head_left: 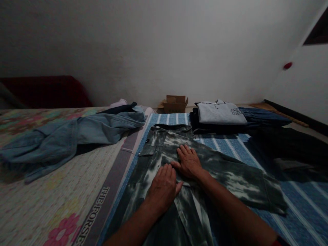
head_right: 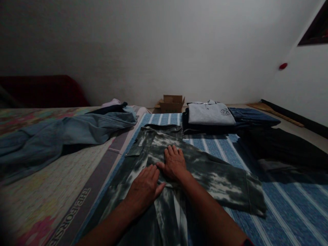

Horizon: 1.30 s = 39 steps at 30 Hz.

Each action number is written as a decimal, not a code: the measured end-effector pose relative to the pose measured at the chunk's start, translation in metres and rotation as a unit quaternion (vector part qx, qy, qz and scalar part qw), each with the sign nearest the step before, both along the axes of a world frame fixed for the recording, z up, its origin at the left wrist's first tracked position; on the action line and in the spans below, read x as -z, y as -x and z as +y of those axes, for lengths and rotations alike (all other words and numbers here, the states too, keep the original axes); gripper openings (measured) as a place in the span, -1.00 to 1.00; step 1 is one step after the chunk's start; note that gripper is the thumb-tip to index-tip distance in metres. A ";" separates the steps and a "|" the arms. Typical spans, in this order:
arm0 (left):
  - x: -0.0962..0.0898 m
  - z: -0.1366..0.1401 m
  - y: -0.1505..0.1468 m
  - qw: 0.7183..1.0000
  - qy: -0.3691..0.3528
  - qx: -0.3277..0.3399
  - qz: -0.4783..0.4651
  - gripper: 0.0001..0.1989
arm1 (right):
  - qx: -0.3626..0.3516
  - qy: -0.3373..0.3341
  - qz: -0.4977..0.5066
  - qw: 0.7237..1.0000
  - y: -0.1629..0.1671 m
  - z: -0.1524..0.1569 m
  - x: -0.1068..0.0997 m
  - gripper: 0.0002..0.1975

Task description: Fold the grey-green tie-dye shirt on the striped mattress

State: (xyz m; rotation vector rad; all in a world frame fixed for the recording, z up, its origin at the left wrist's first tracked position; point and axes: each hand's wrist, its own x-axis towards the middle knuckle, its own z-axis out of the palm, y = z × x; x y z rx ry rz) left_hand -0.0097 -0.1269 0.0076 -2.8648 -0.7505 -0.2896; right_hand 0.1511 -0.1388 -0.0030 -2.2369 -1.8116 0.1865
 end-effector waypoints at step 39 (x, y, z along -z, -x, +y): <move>-0.010 0.014 -0.024 0.997 -0.058 -0.037 -0.034 -0.80 | 0.028 -0.019 0.022 0.999 -0.003 0.003 0.001 -0.43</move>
